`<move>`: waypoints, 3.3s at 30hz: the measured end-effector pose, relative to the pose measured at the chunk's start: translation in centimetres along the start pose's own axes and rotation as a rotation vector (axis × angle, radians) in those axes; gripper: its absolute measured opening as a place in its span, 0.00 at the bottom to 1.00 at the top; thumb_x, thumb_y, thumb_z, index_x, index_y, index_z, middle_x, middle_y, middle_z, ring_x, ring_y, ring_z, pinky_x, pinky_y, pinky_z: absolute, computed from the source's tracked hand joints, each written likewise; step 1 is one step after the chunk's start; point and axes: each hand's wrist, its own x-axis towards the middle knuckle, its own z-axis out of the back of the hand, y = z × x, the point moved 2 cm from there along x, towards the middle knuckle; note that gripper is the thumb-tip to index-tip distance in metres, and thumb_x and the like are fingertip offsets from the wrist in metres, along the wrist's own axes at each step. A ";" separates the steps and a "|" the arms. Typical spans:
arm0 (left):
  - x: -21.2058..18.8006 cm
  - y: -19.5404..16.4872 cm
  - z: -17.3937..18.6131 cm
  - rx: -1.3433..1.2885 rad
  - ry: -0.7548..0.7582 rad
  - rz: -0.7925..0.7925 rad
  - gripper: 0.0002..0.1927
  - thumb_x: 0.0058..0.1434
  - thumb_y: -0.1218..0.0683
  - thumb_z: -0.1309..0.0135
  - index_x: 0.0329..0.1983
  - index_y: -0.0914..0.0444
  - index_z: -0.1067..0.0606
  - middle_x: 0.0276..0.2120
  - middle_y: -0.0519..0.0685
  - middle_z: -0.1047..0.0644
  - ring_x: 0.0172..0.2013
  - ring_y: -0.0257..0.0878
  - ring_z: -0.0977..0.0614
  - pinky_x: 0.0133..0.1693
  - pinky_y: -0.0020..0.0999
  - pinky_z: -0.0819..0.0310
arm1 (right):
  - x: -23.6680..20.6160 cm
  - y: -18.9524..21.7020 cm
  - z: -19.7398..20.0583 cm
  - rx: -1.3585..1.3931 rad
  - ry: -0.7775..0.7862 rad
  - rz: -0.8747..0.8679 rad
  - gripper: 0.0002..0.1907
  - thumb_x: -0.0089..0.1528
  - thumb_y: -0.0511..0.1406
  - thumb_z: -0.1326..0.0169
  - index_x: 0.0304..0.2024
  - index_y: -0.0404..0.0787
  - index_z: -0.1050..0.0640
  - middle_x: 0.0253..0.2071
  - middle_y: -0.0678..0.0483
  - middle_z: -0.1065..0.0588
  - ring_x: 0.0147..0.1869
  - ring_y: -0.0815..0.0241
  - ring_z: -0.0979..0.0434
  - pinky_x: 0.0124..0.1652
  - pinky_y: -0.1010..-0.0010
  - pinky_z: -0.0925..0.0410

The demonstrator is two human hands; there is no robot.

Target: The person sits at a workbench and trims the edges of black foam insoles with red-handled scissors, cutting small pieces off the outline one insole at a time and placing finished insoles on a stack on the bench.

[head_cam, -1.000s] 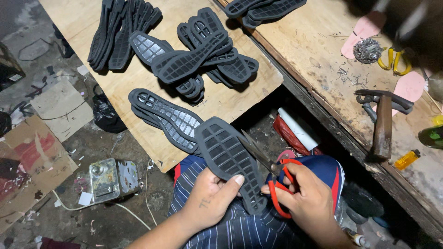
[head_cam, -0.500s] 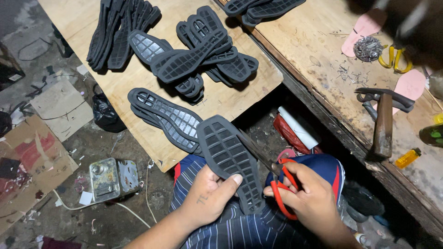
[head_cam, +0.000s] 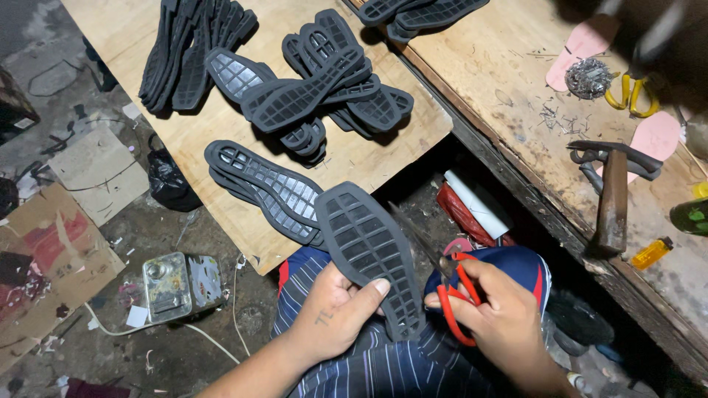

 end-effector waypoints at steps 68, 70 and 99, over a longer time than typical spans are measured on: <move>0.8 -5.1 2.4 -0.449 -0.138 -0.171 0.21 0.63 0.62 0.48 0.60 0.68 0.34 0.49 0.55 0.22 0.48 0.43 0.20 0.51 0.41 0.22 | -2.2 -7.5 -4.8 0.229 0.124 -0.164 0.37 0.40 0.33 0.25 0.51 0.37 0.23 0.30 0.56 0.23 0.35 0.70 0.25 0.40 0.76 0.29; 0.6 -6.1 2.1 -0.313 -0.121 -0.180 0.24 0.59 0.64 0.51 0.60 0.64 0.34 0.54 0.57 0.22 0.51 0.44 0.19 0.53 0.44 0.22 | -2.0 -5.6 -3.7 0.178 0.092 -0.109 0.36 0.40 0.34 0.24 0.50 0.37 0.23 0.30 0.57 0.24 0.33 0.69 0.26 0.38 0.76 0.29; -0.1 -4.7 0.1 -0.363 -0.114 -0.143 0.15 0.71 0.61 0.55 0.58 0.73 0.30 0.50 0.56 0.21 0.49 0.41 0.18 0.53 0.40 0.23 | -0.6 2.8 -1.0 -0.060 -0.011 0.116 0.32 0.39 0.40 0.24 0.40 0.35 0.22 0.23 0.55 0.28 0.22 0.65 0.31 0.24 0.73 0.34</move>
